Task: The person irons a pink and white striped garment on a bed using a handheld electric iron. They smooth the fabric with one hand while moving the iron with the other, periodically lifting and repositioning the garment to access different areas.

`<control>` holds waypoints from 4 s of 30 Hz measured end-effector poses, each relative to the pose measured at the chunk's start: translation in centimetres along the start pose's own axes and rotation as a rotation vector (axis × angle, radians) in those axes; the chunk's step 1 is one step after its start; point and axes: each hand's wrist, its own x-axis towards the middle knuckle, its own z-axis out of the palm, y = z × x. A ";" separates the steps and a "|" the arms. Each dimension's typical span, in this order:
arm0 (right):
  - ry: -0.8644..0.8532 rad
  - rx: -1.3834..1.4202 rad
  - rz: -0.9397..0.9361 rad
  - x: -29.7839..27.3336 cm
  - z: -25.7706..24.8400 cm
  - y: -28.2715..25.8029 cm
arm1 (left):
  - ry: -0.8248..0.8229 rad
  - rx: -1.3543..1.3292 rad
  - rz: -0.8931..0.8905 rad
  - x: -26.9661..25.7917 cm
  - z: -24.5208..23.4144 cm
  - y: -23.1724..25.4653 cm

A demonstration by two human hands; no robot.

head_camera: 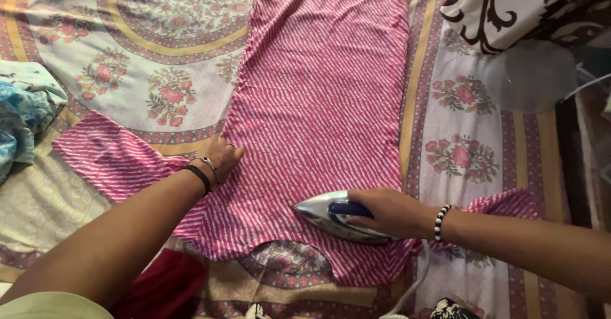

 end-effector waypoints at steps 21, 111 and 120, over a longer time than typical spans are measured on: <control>0.424 0.103 0.530 1.4 -8.2 11.6 | -0.185 -0.117 -0.052 -0.1 -3.9 -0.4; 0.719 0.115 0.697 18.6 -14.3 30.7 | 0.429 -1.200 -0.534 17.8 5.5 -14.0; 0.901 1.290 0.708 22.0 -14.8 32.3 | 0.375 -1.816 -0.585 25.8 0.9 -17.6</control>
